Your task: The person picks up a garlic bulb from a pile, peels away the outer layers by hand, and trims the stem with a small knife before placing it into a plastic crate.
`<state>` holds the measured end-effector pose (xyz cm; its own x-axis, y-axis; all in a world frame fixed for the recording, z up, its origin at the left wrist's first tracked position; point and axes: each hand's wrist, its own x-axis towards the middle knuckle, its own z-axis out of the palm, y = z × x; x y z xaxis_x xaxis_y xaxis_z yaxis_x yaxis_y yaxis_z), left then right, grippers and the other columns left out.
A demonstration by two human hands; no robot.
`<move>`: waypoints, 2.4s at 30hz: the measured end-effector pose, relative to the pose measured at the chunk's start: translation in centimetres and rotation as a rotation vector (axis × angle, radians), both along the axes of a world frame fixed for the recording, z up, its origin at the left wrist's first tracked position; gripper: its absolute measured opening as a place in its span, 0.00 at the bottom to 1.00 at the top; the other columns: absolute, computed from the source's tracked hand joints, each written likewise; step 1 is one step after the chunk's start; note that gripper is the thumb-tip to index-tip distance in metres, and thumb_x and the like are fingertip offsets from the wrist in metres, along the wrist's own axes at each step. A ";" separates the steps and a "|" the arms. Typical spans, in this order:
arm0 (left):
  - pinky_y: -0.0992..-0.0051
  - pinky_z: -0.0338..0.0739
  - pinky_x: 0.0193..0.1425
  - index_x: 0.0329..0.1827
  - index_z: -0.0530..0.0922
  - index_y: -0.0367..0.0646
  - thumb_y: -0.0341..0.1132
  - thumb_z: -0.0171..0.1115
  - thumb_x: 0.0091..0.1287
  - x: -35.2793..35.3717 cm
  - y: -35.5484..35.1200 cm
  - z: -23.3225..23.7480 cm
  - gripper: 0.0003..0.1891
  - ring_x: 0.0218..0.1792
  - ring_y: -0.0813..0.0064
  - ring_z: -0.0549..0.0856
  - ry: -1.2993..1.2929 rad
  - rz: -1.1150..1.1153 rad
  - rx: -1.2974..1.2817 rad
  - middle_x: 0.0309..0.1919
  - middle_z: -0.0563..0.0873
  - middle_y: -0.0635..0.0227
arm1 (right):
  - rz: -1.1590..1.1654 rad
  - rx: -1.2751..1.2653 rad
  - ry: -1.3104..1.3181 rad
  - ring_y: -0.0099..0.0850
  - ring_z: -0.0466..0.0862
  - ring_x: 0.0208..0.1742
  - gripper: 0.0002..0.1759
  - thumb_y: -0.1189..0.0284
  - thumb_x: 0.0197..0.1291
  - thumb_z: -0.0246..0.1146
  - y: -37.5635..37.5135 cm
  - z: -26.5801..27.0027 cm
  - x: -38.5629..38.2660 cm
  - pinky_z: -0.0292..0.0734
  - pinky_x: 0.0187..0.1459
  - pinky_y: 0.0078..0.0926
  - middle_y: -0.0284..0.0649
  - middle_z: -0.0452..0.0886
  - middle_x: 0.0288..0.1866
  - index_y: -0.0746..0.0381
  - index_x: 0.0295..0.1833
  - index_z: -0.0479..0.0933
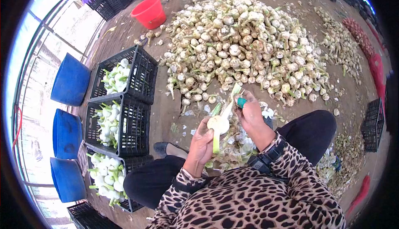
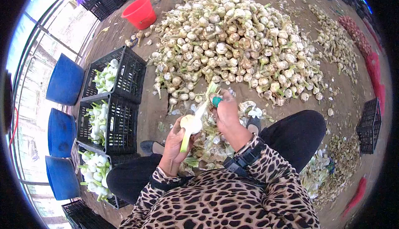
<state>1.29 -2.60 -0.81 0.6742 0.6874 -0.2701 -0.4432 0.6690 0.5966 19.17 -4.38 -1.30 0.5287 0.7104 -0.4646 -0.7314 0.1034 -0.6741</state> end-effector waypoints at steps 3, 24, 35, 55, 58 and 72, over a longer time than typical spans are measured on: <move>0.64 0.80 0.52 0.60 0.66 0.43 0.39 0.65 0.59 -0.9 -0.1 0.6 0.27 0.51 0.62 0.80 -0.021 -0.023 -0.046 0.49 0.79 0.60 | -0.154 -0.025 -0.079 0.22 0.75 0.33 0.08 0.77 0.62 0.56 0.8 -1.3 2.5 0.73 0.31 0.20 0.33 0.75 0.34 0.61 0.47 0.72; 0.70 0.73 0.54 0.53 0.71 0.43 0.45 0.48 0.72 -1.2 0.8 -0.8 0.17 0.47 0.72 0.78 0.063 0.263 -0.143 0.46 0.79 0.67 | 0.464 0.184 -1.521 0.44 0.79 0.42 0.14 0.78 0.47 0.59 -1.8 1.7 -4.5 0.75 0.43 0.36 0.44 0.78 0.40 0.63 0.44 0.73; 0.73 0.72 0.55 0.54 0.70 0.40 0.38 0.51 0.69 -1.4 0.7 0.7 0.15 0.47 0.71 0.78 0.136 0.202 -0.086 0.46 0.78 0.65 | 0.436 0.193 -1.800 0.41 0.79 0.42 0.16 0.80 0.42 0.59 -2.2 2.7 -4.7 0.75 0.42 0.33 0.44 0.77 0.38 0.65 0.41 0.70; 0.69 0.67 0.62 0.61 0.65 0.41 0.44 0.47 0.72 -1.3 0.5 0.4 0.21 0.55 0.70 0.75 0.116 0.069 0.011 0.54 0.75 0.65 | 0.479 0.370 -1.638 0.41 0.78 0.47 0.16 0.81 0.47 0.58 -2.4 3.2 -3.2 0.75 0.47 0.33 0.42 0.78 0.47 0.61 0.45 0.77; 0.68 0.66 0.63 0.62 0.63 0.40 0.45 0.43 0.73 -1.2 0.5 1.0 0.21 0.56 0.71 0.73 0.103 0.031 0.006 0.55 0.73 0.64 | 0.418 0.383 -1.640 0.40 0.79 0.44 0.16 0.83 0.44 0.59 -2.2 2.8 -3.2 0.75 0.45 0.32 0.40 0.79 0.43 0.61 0.42 0.78; 0.70 0.68 0.63 0.65 0.62 0.36 0.36 0.57 0.67 -1.2 -0.1 1.4 0.26 0.56 0.69 0.75 -0.028 -0.094 -0.033 0.55 0.74 0.62 | 0.319 -0.002 -1.015 0.24 0.72 0.32 0.03 0.80 0.56 0.58 -2.0 1.9 -3.5 0.68 0.35 0.21 0.38 0.75 0.29 0.66 0.37 0.75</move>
